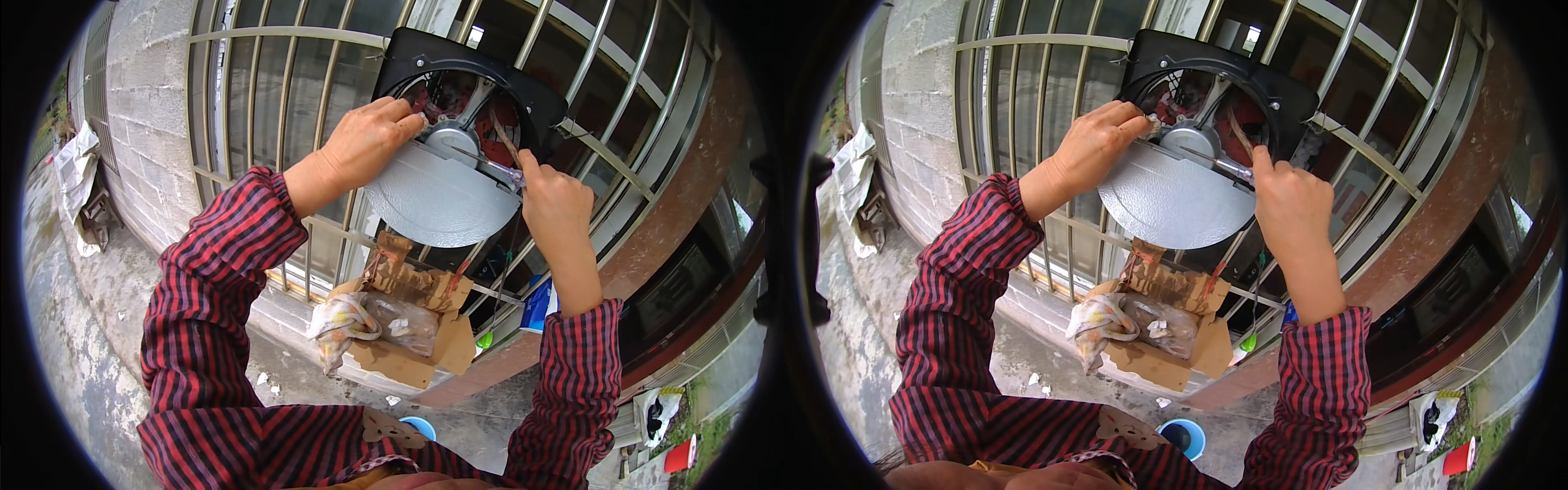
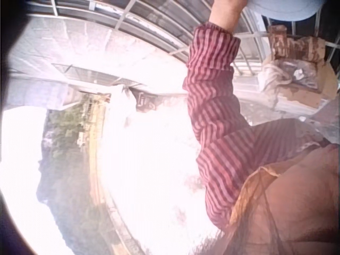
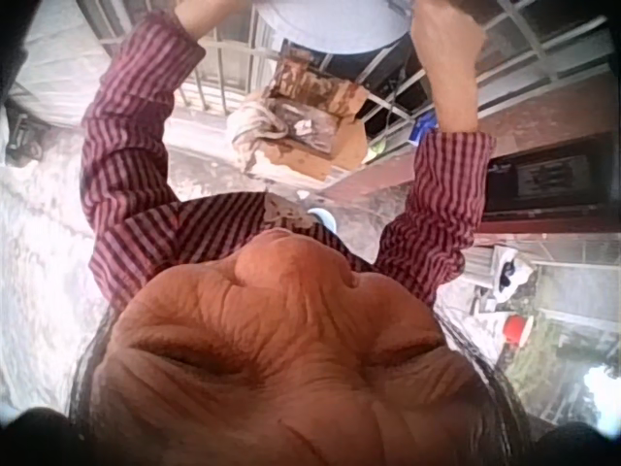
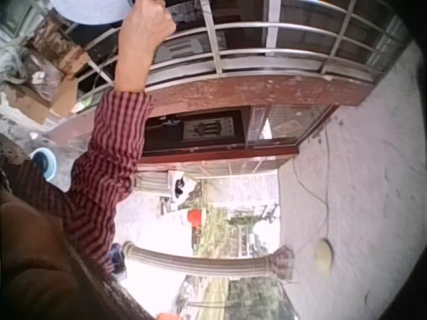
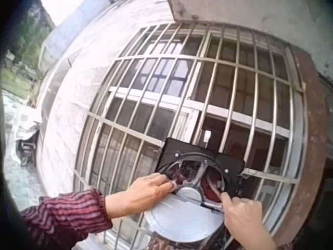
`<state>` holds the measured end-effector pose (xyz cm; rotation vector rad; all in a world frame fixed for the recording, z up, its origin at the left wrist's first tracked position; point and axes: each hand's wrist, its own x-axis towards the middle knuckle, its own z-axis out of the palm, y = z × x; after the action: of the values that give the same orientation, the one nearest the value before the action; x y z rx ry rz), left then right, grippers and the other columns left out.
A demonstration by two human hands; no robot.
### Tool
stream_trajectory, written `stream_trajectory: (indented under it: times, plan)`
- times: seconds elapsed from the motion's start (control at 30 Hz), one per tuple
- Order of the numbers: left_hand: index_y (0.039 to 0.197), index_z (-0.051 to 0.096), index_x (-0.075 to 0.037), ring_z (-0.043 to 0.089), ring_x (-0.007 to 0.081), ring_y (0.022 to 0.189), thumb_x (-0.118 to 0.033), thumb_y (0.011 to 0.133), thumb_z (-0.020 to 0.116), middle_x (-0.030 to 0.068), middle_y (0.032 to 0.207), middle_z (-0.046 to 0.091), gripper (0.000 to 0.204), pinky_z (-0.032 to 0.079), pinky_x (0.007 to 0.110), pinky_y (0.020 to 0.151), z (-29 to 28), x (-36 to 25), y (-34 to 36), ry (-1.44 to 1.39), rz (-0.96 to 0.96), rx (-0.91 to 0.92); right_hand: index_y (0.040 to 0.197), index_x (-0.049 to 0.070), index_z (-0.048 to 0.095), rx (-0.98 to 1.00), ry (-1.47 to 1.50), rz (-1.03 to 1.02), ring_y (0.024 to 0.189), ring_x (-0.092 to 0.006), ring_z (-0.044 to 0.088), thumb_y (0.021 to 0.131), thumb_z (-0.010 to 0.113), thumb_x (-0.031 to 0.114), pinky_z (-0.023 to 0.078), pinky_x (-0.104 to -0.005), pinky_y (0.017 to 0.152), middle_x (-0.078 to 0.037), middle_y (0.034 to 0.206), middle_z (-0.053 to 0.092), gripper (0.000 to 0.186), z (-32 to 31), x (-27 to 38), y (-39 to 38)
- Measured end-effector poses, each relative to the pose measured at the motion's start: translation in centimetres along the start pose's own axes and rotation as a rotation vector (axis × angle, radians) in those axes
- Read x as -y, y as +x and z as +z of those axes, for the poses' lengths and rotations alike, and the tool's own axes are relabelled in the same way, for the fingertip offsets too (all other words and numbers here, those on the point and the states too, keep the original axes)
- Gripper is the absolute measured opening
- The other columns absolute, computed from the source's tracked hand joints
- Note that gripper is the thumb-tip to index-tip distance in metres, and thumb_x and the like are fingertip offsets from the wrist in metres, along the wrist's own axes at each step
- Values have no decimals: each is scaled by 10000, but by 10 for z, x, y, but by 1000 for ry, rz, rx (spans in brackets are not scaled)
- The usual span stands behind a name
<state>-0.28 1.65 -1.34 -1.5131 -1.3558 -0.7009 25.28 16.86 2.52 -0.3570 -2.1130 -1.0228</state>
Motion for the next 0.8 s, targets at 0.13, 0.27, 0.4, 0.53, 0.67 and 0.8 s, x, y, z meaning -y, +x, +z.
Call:
stream_trajectory:
  times: [0.13, 0.27, 0.4, 0.53, 0.67, 0.8]
  plan:
    - [1051, 685, -36, 637, 278, 987, -7, 806, 646, 78, 1016, 640, 250, 555, 371, 820, 1, 4, -4, 32, 24, 3, 1315, 97, 632, 7, -40, -53, 590, -276, 700, 826, 626, 51, 525, -392, 502, -93, 663, 661, 491, 0, 2, 9]
    - [1058, 660, -78, 624, 253, 941, -82, 855, 600, 70, 944, 611, 212, 563, 361, 770, 4, 8, -1, 69, 75, -32, 1336, 96, 639, 67, -33, -120, 582, -282, 702, 829, 627, 55, 535, -374, 516, -104, 640, 668, 509, -2, -4, 16]
    - [1019, 664, -67, 636, 262, 936, -93, 847, 601, 76, 953, 621, 184, 565, 365, 775, 9, 7, 11, 85, 82, 12, 1320, 157, 659, 113, -27, -92, 579, -314, 682, 824, 645, 50, 532, -415, 529, -123, 640, 662, 507, 0, -5, 15]
    - [1114, 693, -28, 644, 297, 1009, -49, 845, 575, 96, 1042, 641, 294, 555, 380, 843, 16, 4, 30, 87, 9, 186, 1321, 162, 659, 135, -14, -67, 580, -319, 680, 818, 652, 57, 533, -422, 537, -141, 635, 660, 514, 3, -6, 9]
    - [1269, 650, -13, 634, 330, 1117, -4, 853, 549, 160, 1232, 627, 428, 540, 388, 935, 24, 7, 46, 67, 31, 271, 1313, 163, 668, 113, 34, -50, 585, -322, 683, 820, 651, 63, 534, -421, 543, -144, 628, 656, 503, 6, -9, 4]
    - [1394, 562, 12, 593, 322, 1238, 26, 865, 530, 203, 1420, 546, 530, 496, 371, 1036, 31, 17, 53, 106, 87, 340, 1304, 159, 676, 145, 53, -50, 586, -327, 681, 825, 648, 67, 533, -422, 546, -145, 633, 657, 489, 7, -9, 0]
